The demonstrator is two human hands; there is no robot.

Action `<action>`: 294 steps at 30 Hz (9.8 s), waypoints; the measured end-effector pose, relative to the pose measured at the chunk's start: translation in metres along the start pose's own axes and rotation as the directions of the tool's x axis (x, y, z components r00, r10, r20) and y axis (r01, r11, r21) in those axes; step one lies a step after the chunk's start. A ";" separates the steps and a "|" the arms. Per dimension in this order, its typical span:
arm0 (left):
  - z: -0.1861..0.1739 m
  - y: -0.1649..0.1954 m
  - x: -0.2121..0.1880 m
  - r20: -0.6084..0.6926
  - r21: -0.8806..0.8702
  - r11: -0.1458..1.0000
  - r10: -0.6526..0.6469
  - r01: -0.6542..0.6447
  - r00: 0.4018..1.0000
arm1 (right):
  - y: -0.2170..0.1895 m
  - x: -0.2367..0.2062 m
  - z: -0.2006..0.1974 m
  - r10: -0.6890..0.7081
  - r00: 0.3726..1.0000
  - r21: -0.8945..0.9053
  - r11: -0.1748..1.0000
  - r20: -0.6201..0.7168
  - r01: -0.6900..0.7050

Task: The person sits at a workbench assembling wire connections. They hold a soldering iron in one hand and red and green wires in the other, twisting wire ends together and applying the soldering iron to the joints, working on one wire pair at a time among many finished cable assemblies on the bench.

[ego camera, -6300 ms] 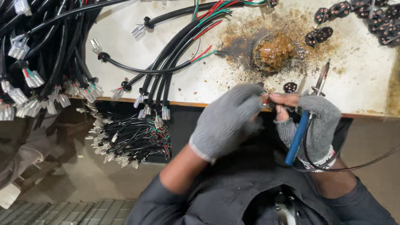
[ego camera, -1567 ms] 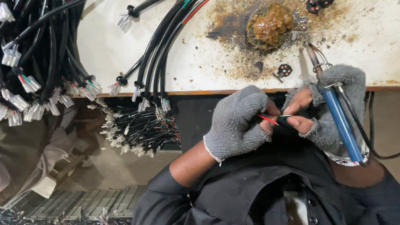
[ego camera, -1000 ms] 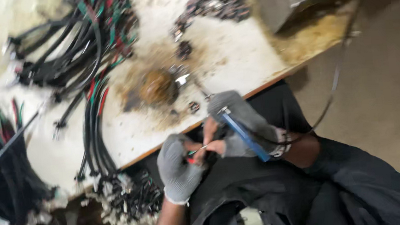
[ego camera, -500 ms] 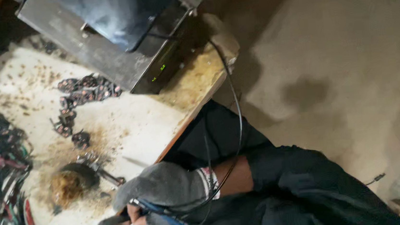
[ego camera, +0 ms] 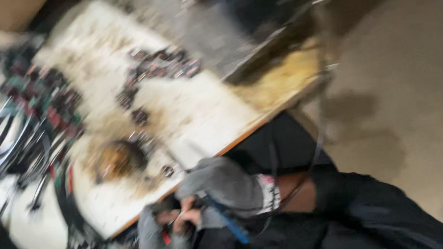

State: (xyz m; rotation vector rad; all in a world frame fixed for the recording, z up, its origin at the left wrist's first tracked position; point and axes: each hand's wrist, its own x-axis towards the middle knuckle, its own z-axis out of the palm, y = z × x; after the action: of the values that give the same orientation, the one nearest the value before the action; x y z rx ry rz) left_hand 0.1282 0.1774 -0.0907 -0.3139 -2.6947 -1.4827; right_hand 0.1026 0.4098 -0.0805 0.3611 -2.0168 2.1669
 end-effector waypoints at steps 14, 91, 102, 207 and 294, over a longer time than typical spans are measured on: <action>-0.050 0.018 0.097 -0.137 -0.076 0.976 -0.211 0.202 0.968 | -0.022 0.065 0.000 0.208 0.963 -0.702 0.712 0.168 -0.032; -0.022 0.024 0.081 0.269 0.174 0.984 -0.082 0.036 0.960 | 0.012 0.008 -0.049 0.331 0.648 -0.653 0.673 0.686 0.347; -0.021 0.023 0.083 0.281 0.199 0.979 -0.092 0.035 0.955 | -0.005 0.022 -0.044 0.118 0.804 -0.595 0.736 0.583 0.324; -0.037 0.029 0.069 0.286 -0.234 0.964 -0.056 0.126 0.957 | 0.006 -0.011 -0.017 0.569 0.807 -0.477 0.759 0.155 -0.443; -0.027 0.024 0.081 0.066 -0.001 1.000 -0.006 0.006 0.998 | -0.018 0.057 0.017 0.179 0.943 -0.753 0.650 0.281 0.101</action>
State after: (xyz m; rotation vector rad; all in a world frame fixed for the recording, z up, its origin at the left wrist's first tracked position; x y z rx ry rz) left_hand 0.0528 0.1800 -0.0450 -0.3607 -2.7480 -1.5016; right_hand 0.0539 0.3918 -0.0461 0.5714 -2.9054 1.0936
